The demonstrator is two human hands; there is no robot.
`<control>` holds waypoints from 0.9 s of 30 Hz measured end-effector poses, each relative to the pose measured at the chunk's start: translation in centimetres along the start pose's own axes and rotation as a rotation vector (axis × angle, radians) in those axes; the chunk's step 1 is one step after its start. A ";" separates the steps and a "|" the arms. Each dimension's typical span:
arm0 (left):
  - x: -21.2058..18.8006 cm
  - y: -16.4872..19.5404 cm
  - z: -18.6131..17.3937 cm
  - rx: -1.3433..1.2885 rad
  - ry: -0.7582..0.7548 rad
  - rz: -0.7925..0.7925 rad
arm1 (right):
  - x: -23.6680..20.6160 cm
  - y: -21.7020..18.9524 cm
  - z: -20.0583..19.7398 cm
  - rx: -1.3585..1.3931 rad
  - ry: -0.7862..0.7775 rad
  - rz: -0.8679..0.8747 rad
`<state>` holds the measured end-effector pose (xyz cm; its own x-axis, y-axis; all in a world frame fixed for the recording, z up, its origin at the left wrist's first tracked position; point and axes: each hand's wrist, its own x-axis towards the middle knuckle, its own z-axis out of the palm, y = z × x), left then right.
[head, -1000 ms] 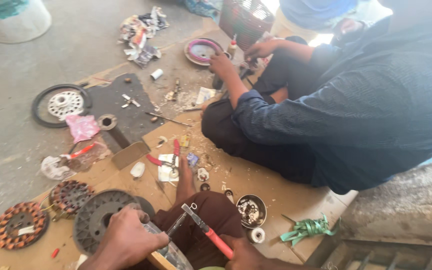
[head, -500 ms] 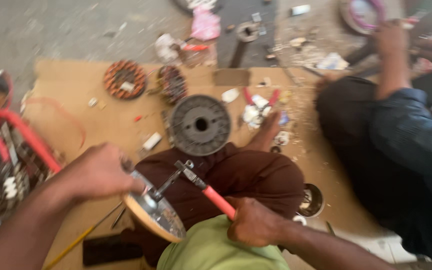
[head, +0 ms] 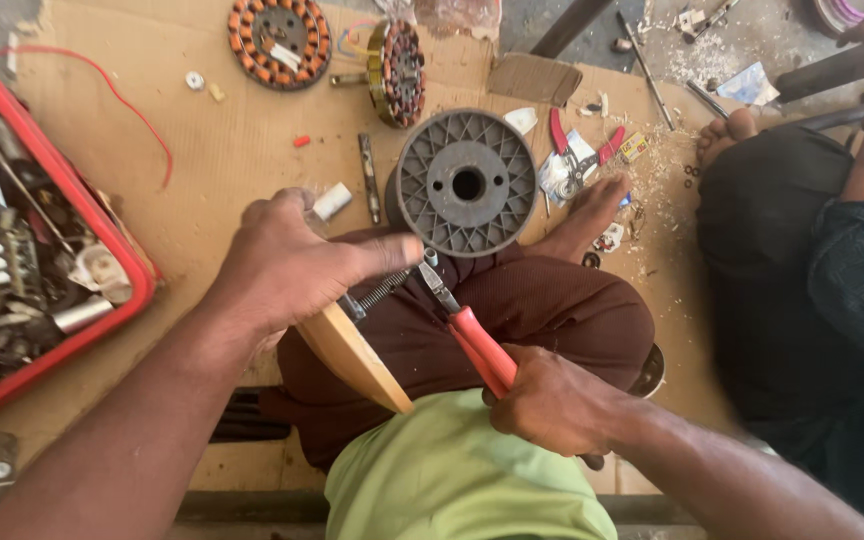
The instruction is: The person sits on the floor and uses pliers and a screwdriver to adjust a metal component attached to a circular base. They repeatedly tighten and loosen the central screw while manipulating the attached metal piece. Another person works nearby with a metal pipe.
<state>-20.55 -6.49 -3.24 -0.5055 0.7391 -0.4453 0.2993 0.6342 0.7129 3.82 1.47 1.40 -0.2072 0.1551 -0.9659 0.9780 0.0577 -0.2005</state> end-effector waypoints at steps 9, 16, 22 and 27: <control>1.0 -1.1 -2.4 -0.106 -0.087 -0.467 | 1.2 -2.2 1.8 -0.139 0.107 0.118; 0.5 -1.6 -3.9 -0.180 -0.196 -0.554 | 2.4 -1.2 2.9 -0.194 0.202 -0.077; 0.2 -1.5 -4.7 -0.193 -0.203 -0.598 | 3.5 -0.2 3.6 -0.190 0.265 -0.185; 0.0 -1.6 -5.4 -0.172 -0.225 -0.593 | 4.4 0.1 3.9 -0.162 0.277 -0.264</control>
<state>-25.38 -8.71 -1.48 -0.3577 0.3164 -0.8786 -0.1216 0.9171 0.3797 3.13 -1.70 -3.51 -0.4710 0.3724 -0.7997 0.8783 0.2821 -0.3859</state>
